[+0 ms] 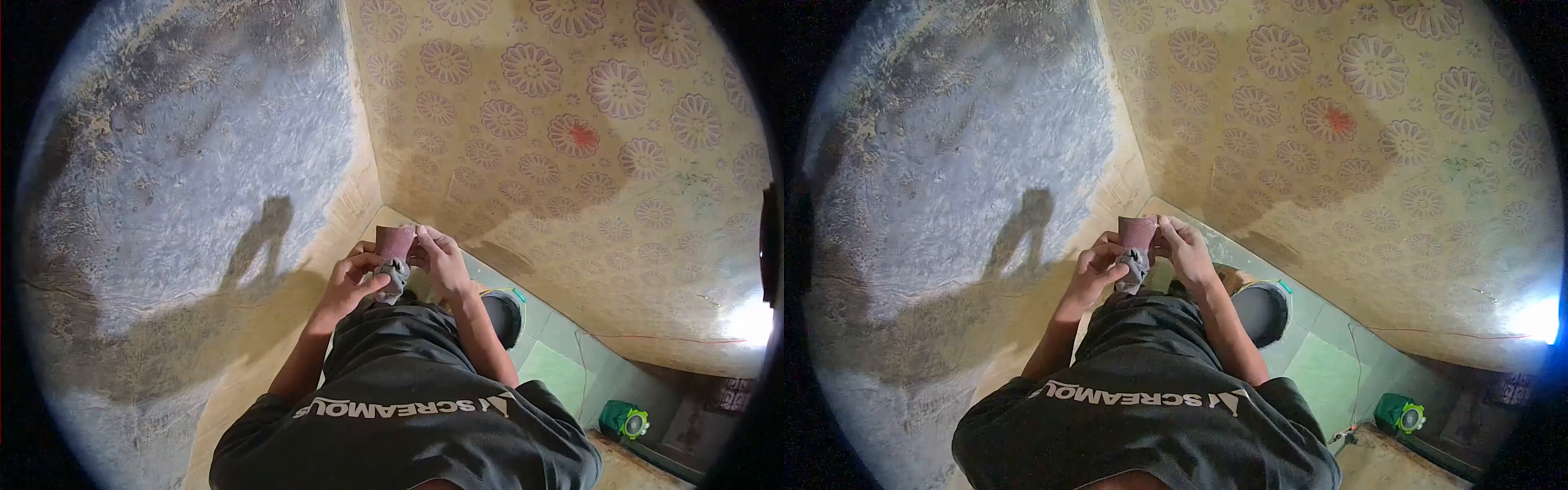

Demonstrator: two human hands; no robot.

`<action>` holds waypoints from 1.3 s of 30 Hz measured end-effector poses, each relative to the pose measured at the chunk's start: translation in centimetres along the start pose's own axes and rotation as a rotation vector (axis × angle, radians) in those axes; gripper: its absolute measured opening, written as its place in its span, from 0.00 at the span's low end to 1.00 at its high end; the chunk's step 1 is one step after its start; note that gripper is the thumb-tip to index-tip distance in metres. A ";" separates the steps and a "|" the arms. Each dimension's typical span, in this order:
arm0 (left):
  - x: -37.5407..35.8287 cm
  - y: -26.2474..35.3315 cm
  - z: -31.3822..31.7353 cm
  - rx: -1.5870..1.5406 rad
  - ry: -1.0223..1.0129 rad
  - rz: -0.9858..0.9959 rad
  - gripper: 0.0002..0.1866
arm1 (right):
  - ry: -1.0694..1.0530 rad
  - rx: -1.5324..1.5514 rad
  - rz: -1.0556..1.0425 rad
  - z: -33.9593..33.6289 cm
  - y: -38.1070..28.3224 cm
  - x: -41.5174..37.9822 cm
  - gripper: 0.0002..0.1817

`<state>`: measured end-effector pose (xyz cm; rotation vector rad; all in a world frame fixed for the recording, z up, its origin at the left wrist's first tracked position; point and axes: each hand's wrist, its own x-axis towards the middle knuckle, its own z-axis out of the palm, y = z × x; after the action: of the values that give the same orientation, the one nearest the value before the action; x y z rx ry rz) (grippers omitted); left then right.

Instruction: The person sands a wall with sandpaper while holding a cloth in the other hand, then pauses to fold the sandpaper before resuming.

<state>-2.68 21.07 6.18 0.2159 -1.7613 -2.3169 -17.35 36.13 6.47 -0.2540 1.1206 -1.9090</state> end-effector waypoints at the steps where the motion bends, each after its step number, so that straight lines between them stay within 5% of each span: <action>1: 0.0 -0.1 -0.1 -0.020 0.002 -0.004 0.12 | -0.007 -0.002 -0.009 0.3 -0.2 -0.2 0.17; 12: -0.9 -2.6 -0.3 -0.551 -0.061 -0.028 0.15 | -0.034 -0.080 -0.099 2.8 0.1 -0.7 0.12; 14: -0.9 -1.9 1.0 -0.549 0.072 -0.182 0.21 | -0.032 -0.128 -0.066 2.8 0.1 -1.0 0.15; 20: -1.0 -4.5 0.5 -0.826 -0.065 -0.177 0.19 | -0.054 -0.079 -0.030 2.6 1.6 -2.0 0.23; 22: -1.2 -4.1 1.5 -0.894 0.199 -0.270 0.22 | -0.065 -0.071 -0.068 2.7 2.1 -2.3 0.26; 25: -1.3 -5.2 1.2 -0.993 0.252 -0.261 0.22 | -0.112 -0.122 -0.074 2.1 3.1 -2.3 0.29; 29: -1.8 -4.5 0.6 -0.907 0.137 -0.327 0.23 | -0.021 -0.105 -0.122 1.6 3.6 -2.2 0.26; 35: -1.8 -4.4 -1.0 -0.212 0.097 -0.080 0.11 | 0.084 -0.482 -0.084 -1.9 4.0 -2.7 0.20; 39: -1.5 -1.5 0.2 -0.124 0.023 -0.249 0.11 | 0.017 -0.600 0.068 -1.3 1.9 -3.9 0.19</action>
<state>-1.42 22.07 4.80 0.4626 -1.6550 -2.5725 -14.65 39.49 5.20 -0.5196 1.6726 -1.4760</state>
